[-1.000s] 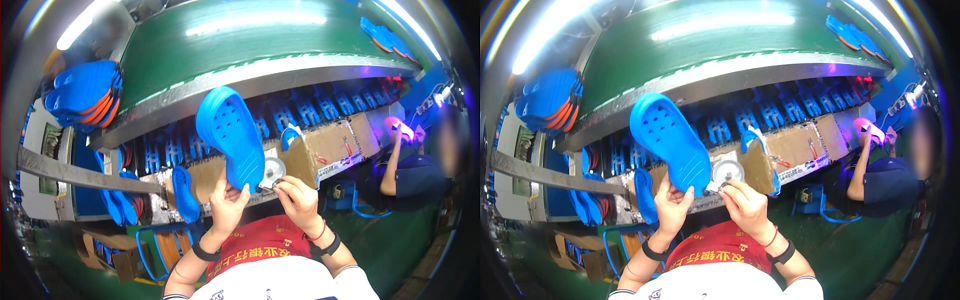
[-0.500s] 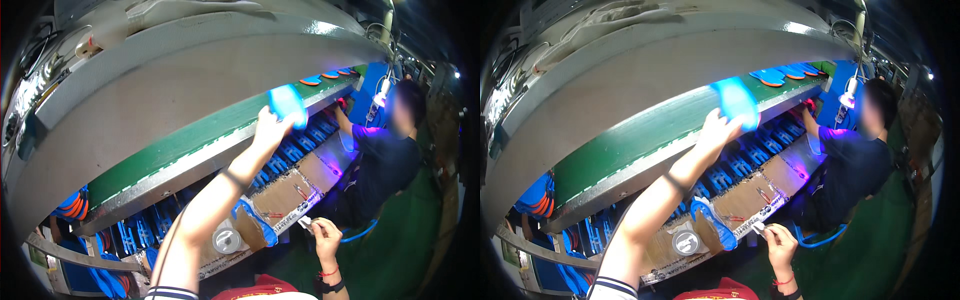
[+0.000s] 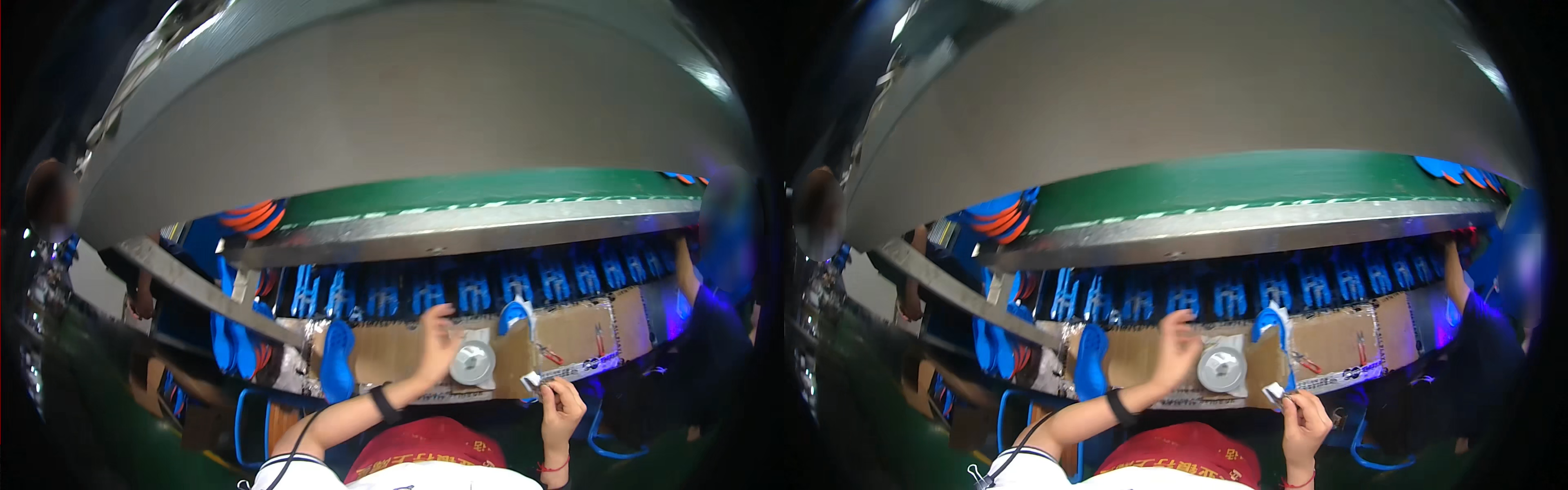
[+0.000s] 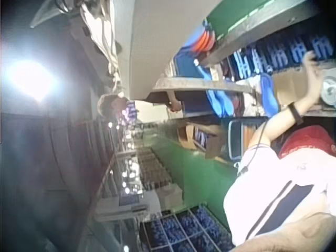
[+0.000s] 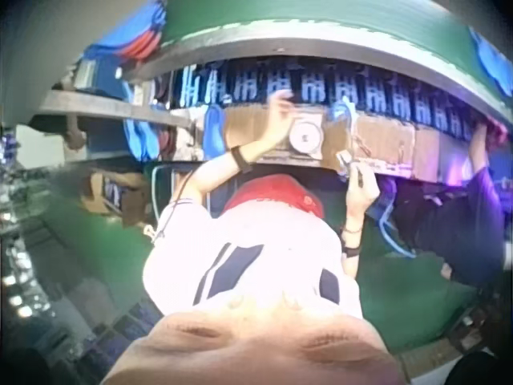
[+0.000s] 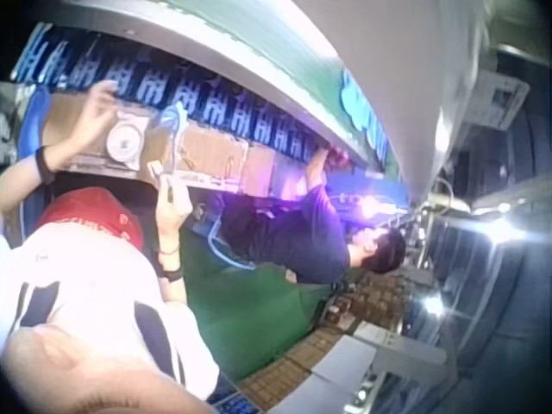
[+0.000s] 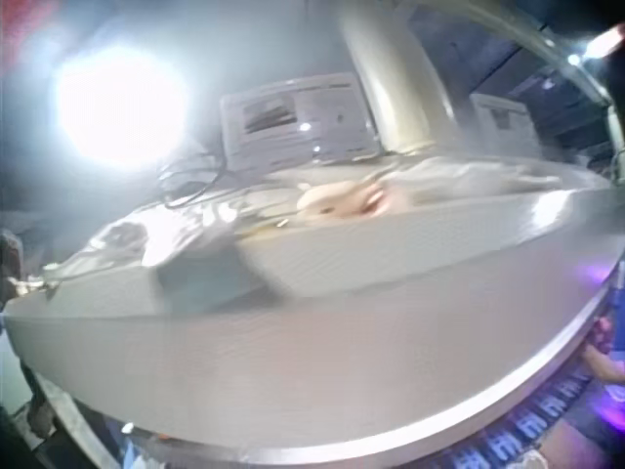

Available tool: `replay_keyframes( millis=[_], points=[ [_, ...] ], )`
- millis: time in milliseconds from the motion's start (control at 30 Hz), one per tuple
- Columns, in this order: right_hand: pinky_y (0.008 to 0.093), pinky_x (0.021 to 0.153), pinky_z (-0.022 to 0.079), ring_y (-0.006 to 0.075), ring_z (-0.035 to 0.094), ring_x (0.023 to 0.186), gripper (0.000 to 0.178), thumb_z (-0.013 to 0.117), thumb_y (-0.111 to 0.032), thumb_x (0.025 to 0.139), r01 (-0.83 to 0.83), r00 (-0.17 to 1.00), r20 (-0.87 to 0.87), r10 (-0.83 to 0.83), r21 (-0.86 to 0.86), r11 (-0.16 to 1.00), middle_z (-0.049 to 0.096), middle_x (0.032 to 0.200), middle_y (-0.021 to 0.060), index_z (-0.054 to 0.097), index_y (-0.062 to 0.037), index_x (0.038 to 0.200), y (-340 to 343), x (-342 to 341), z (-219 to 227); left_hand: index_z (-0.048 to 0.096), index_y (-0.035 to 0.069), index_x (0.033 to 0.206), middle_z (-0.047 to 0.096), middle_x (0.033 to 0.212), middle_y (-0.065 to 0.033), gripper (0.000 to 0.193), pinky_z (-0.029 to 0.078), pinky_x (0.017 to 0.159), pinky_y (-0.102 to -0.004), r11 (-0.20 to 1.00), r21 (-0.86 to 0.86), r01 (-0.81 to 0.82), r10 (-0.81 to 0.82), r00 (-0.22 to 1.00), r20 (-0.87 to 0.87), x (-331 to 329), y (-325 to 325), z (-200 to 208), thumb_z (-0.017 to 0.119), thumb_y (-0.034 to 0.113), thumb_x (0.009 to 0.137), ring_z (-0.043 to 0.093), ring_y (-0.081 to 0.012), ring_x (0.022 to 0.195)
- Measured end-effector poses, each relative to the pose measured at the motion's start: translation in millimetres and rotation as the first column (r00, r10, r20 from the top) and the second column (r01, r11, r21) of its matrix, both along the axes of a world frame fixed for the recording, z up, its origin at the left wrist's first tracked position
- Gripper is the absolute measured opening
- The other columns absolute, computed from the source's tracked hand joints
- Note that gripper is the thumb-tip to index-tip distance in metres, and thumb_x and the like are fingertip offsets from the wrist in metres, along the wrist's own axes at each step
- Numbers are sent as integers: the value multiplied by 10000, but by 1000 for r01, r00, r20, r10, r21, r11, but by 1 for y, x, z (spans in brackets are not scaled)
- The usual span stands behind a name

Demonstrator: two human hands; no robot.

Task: Applying adhesive to shoe outsoles and placing them on a conveyor rack.

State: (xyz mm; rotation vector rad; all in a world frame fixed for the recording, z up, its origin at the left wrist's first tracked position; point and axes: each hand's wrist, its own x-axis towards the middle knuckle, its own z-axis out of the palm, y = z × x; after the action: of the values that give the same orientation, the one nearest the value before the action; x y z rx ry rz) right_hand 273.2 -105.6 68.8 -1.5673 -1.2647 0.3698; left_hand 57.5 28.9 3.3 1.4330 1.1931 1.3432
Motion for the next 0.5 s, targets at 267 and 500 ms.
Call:
replay_keyframes(
  millis=[267, 500],
  points=[
    [234, 499, 426, 136, 575, 596, 94, 708, 30, 769, -324, 944, 57, 325, -22, 946, 666, 846, 131, 657, 22, 847, 31, -78, -1, 394, 41, 1219, 376, 1231, -204, 641, 315, 994, -489, 543, -237, -806, 430, 509, -746, -237, -119, -114, 721, 93, 671, 343, -385, 1170],
    [251, 535, 462, 189, 637, 669, 90, 711, 18, 770, -412, 903, 99, 419, -82, 908, 671, 835, 128, 660, 3, 842, 36, -110, -4, 501, 55, 1009, 561, 1027, -73, 293, 460, 771, -311, 401, -881, -252, 459, 887, -45, -269, -135, -129, 710, 151, 828, 528, -154, 902]
  ],
)
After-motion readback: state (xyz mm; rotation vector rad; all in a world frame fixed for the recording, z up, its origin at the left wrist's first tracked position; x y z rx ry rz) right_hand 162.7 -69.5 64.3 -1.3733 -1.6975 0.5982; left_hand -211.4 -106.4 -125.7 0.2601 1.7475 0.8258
